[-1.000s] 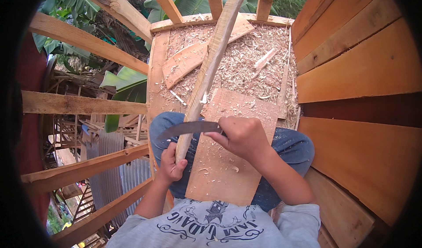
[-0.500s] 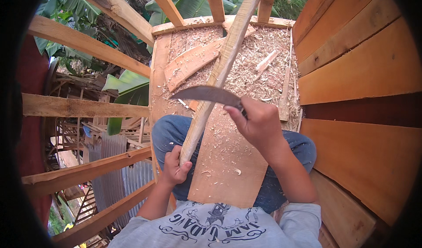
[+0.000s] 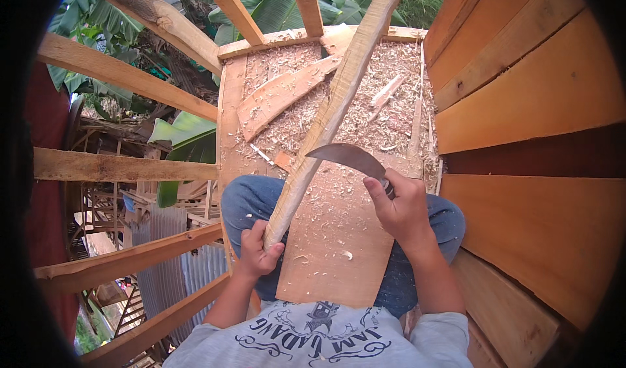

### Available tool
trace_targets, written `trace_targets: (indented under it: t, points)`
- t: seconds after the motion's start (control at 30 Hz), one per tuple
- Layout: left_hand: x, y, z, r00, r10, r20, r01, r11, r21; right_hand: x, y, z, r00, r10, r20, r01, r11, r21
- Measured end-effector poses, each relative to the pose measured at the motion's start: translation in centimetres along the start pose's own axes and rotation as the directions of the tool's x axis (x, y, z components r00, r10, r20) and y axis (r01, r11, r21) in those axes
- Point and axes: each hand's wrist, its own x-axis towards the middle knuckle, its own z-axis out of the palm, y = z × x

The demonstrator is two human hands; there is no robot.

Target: The person sits cross-legged on a wooden platform and uses a curved knife to shave and shape a long, thin piece of wood. They hold the wood with their left hand and repeatedly scrape the surface with the knife, creating wood shavings that fall onto the platform.

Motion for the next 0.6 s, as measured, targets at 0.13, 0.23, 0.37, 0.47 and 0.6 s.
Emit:
trace_targets:
  t: [0.13,0.23,0.37,0.47,0.6]
  points:
    - [-0.5,-0.5,0.5,0.999,-0.005,-0.034,0.005,1.000,-0.016,-1.8,-2.1,1.6,0.973,-0.214,0.085,0.226,0.960,-0.166]
    - [-0.7,-0.6,0.8,0.998,0.020,-0.064,-0.021,1.000,-0.017,-1.4,-3.1,2.8,0.947,-0.305,0.096,0.320,0.912,-0.259]
    - [-0.5,-0.3,1.1,0.993,0.031,-0.116,-0.033,0.999,-0.013,1.2,-1.8,1.7,0.970,-0.239,-0.045,0.200,0.890,-0.409]
    - [-0.8,-0.5,1.0,0.993,0.023,-0.112,-0.023,1.000,0.000,2.6,-0.5,-0.3,0.964,-0.156,-0.218,0.045,0.895,-0.443]
    - [-0.9,-0.8,1.2,0.988,0.048,-0.148,-0.049,0.999,-0.001,2.9,-0.7,-2.1,0.979,-0.063,-0.193,-0.002,0.948,-0.319]
